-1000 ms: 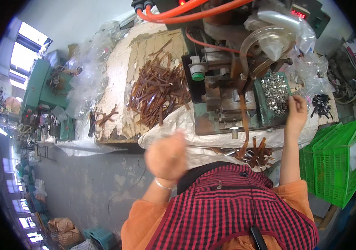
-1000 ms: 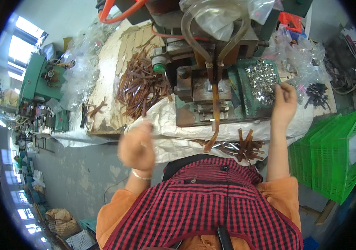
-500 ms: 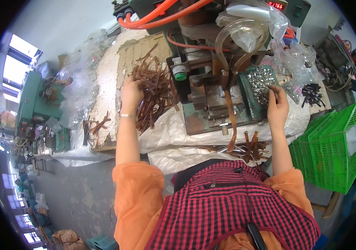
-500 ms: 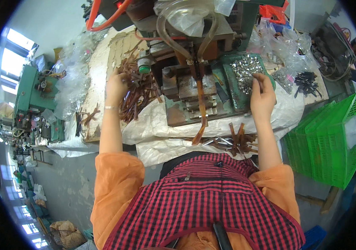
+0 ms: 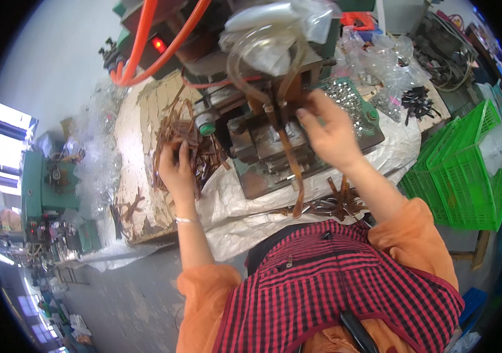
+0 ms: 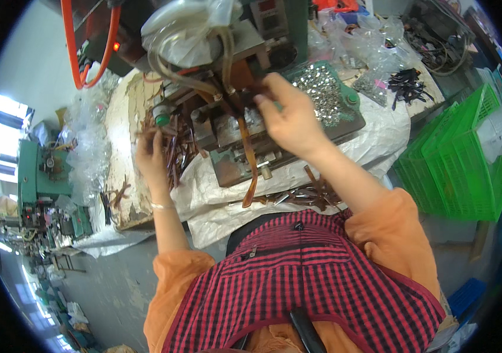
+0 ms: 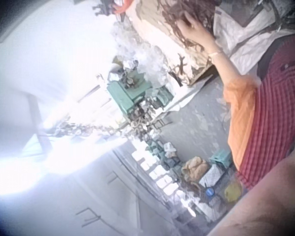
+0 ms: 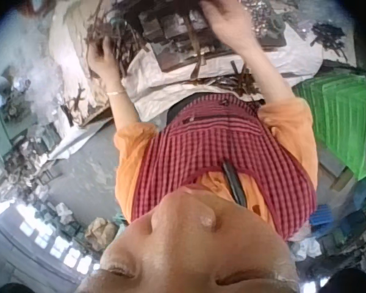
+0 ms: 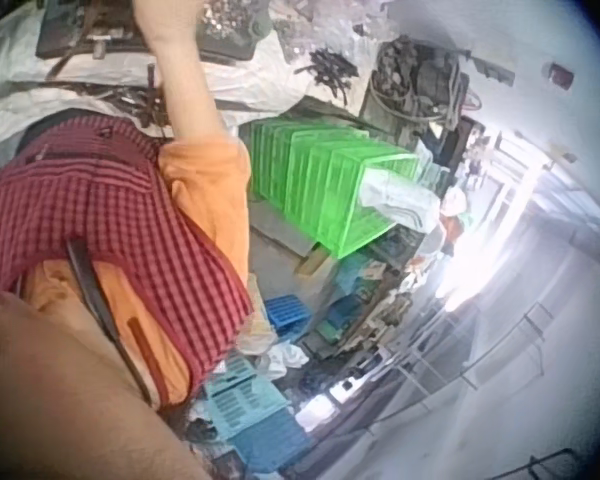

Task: The person repeatedly picks up brown strap-like pieces and small metallic beads, inserts the beads into the straps, and places the assembled pieces into a green plastic basket. The process is continuous and repetitive throughout the clip.

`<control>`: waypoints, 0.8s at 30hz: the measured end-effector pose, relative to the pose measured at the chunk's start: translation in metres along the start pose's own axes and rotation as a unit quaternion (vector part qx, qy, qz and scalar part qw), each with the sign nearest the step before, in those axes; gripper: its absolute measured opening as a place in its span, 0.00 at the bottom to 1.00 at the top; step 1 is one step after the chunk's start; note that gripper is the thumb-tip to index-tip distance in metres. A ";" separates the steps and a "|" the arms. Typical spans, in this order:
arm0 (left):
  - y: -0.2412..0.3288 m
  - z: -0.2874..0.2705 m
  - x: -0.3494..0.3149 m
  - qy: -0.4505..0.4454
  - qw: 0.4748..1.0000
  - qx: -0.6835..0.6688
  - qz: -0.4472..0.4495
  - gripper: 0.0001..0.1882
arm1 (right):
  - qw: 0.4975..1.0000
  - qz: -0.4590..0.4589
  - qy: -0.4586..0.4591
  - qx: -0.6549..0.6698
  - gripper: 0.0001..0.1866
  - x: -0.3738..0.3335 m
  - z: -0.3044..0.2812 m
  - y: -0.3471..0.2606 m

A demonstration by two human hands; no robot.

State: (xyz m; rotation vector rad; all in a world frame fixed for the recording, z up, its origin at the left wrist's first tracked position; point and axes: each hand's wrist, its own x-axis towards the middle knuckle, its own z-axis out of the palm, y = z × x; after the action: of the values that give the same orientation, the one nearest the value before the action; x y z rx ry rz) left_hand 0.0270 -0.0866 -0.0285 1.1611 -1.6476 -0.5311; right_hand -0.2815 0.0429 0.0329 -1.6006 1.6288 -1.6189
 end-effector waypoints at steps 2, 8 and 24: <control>0.013 0.009 -0.021 0.023 0.998 -0.062 -0.023 0.06 | 0.998 0.008 0.020 0.062 0.14 0.000 0.020 0.002; 0.072 0.018 -0.046 0.067 0.990 -0.083 0.097 0.04 | 0.979 0.037 0.050 0.194 0.21 -0.009 0.036 0.006; 0.143 0.066 -0.053 -0.102 0.862 0.001 0.496 0.15 | 0.961 -0.036 -0.002 -0.273 0.17 0.004 -0.028 0.039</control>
State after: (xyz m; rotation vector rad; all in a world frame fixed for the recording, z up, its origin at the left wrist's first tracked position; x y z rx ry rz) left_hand -0.0932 0.0107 0.0321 0.1339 -2.1498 0.0297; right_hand -0.3240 0.0409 0.0097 -1.9291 2.1689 -1.2522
